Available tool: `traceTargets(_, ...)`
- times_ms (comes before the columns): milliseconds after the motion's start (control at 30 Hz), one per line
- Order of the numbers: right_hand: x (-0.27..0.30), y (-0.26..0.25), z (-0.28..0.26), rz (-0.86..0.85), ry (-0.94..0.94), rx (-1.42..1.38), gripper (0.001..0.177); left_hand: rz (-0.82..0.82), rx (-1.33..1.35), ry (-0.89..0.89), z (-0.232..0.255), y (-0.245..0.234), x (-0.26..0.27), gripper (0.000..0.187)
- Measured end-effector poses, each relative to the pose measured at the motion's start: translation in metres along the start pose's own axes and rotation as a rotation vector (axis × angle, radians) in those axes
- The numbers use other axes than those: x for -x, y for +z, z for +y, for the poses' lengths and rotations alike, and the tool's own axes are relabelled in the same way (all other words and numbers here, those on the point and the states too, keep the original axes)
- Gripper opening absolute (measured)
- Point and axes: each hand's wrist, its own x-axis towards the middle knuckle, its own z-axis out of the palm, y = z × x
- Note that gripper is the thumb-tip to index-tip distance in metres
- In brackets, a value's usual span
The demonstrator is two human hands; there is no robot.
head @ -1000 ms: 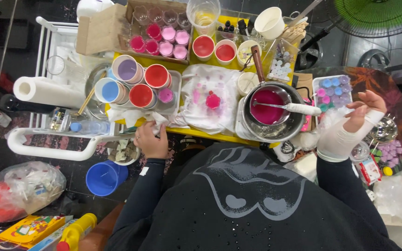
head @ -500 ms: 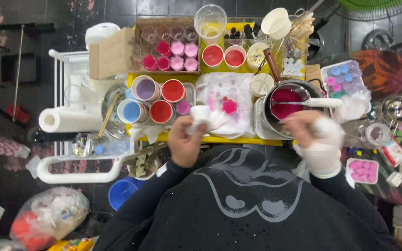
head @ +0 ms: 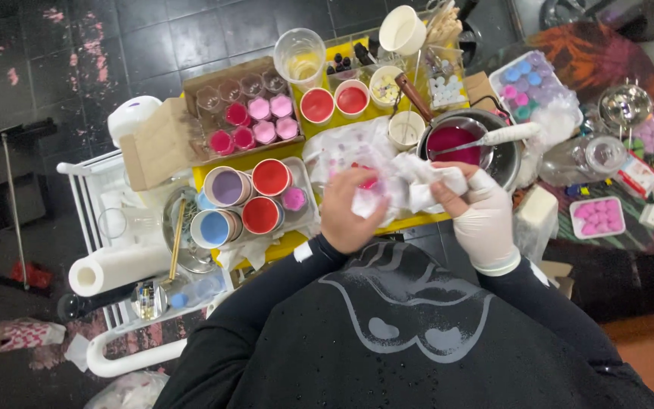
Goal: Clean a transparent candle mold with a white cloth while preparing to pour wax.
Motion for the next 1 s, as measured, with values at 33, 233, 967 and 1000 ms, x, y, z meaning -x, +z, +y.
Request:
traceTargets(33,0.005,-0.001,-0.002,0.013,0.004,0.001,0.028,-0.011,0.008,0.0,-0.012,0.001,0.002,0.042)
traceTargets(233,0.014,-0.012,-0.001,0.11,0.004,0.018,0.033,-0.127,-0.341,-0.104,-0.079,0.015,0.013,0.072)
traceTargets(967,-0.001,-0.01,0.005,-0.043,0.098,0.093,0.032,-0.2,-0.391,-0.24,-0.104,0.042,0.017,0.052)
traceTargets(1000,-0.001,-0.01,0.006,-0.052,0.092,0.078,0.032,-0.197,-0.404,-0.257,-0.102,0.043,0.017,0.052)
